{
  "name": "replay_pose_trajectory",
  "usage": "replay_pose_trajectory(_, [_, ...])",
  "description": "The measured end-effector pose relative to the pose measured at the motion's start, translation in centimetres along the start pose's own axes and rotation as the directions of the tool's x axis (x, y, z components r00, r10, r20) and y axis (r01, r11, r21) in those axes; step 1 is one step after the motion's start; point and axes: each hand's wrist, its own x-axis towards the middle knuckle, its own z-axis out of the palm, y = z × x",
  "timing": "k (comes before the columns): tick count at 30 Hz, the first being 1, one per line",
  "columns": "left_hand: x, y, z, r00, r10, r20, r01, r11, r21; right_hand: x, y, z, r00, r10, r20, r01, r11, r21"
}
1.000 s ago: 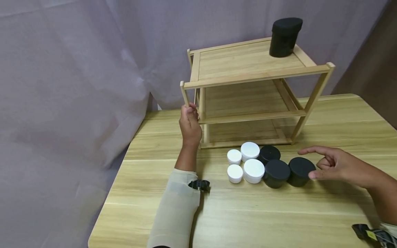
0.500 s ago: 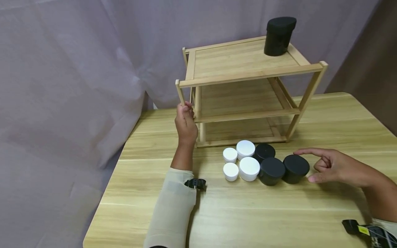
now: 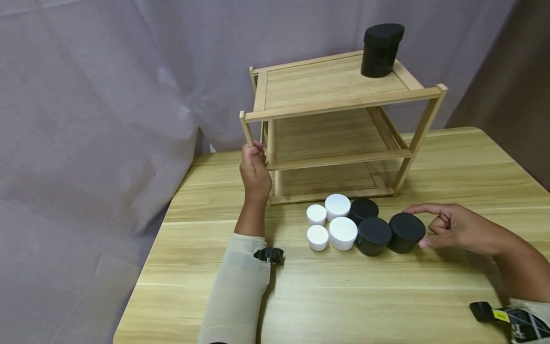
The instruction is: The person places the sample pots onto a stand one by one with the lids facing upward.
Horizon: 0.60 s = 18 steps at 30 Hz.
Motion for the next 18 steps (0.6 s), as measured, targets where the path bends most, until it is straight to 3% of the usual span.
replay_pose_trajectory(18, [-0.09,0.01,0.07,1.0,-0.004,0.002,0.004,1.0,-0.001,0.01,0.22,0.25,1.0,0.008,-0.016,-0.008,1.0,-0.028])
